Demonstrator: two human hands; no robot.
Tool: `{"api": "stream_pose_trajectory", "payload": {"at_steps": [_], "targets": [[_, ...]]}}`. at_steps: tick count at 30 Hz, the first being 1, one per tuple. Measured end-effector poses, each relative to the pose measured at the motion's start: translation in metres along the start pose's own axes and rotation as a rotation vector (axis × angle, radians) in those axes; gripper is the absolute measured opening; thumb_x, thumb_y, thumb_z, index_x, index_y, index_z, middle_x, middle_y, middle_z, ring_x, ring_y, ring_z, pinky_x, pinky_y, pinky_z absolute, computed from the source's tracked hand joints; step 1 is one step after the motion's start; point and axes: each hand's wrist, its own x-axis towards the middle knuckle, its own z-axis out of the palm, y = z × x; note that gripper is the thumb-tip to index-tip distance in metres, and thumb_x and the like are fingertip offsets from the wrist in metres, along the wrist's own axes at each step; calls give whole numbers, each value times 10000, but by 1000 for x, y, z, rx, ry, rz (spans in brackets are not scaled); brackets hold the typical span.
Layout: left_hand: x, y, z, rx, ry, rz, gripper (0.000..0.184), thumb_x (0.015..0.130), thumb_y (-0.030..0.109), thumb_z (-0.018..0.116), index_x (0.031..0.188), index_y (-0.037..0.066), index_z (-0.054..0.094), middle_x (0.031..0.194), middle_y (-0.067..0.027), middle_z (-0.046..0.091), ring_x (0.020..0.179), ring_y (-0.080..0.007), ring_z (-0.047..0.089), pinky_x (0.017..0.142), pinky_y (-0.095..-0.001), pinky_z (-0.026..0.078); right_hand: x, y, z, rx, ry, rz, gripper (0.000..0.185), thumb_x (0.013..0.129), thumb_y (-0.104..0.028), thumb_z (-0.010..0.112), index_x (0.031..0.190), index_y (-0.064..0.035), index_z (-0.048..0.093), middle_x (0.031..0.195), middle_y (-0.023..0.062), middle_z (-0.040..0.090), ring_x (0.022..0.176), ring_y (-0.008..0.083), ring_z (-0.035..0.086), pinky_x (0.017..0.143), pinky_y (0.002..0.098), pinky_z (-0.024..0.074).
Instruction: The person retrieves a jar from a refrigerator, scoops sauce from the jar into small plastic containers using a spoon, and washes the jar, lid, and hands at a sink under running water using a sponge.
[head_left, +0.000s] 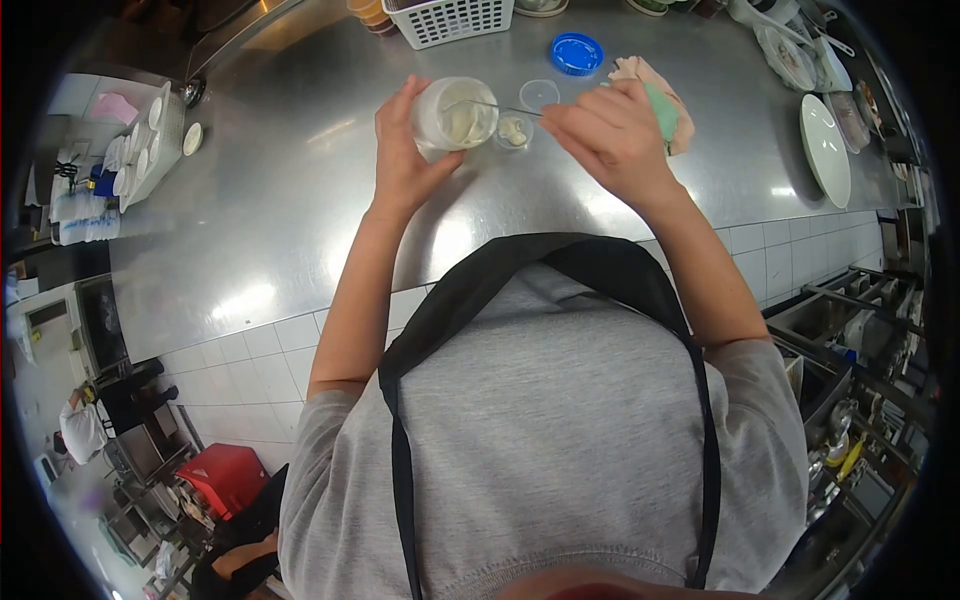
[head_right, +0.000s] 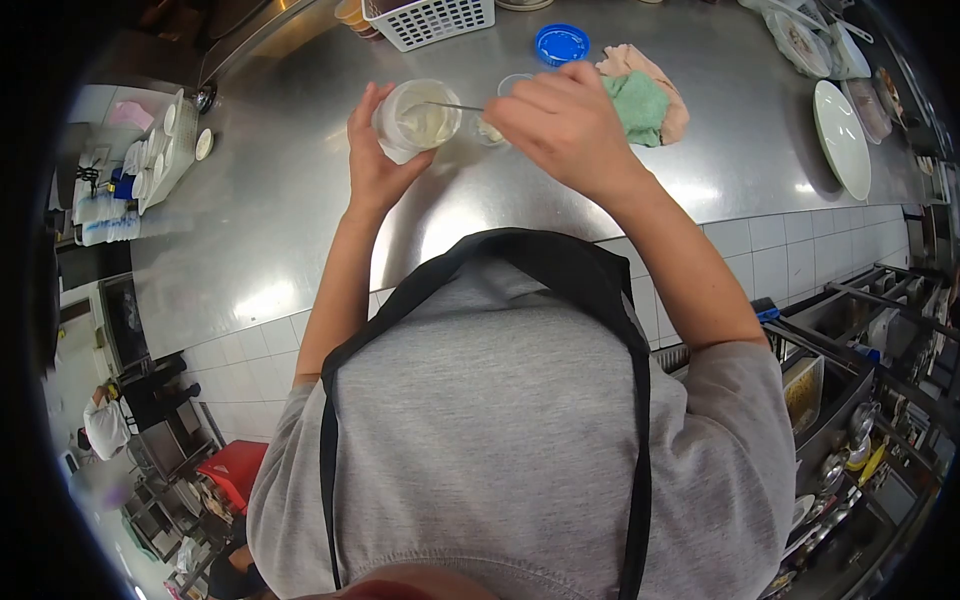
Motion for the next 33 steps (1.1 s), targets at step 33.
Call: {"api": "stream_pose_trajectory", "payload": {"at_steps": [33], "targets": [[26,4,-15,213,26,472,854,463,26,760,1248,170,454,1214,7,515,1120,-257,466,910,-362,420,-47,-34,30,1181,-104,1008,117,877,-122,550,791,-45,526,571,-40,462,447,47,372,429,227,291]]}}
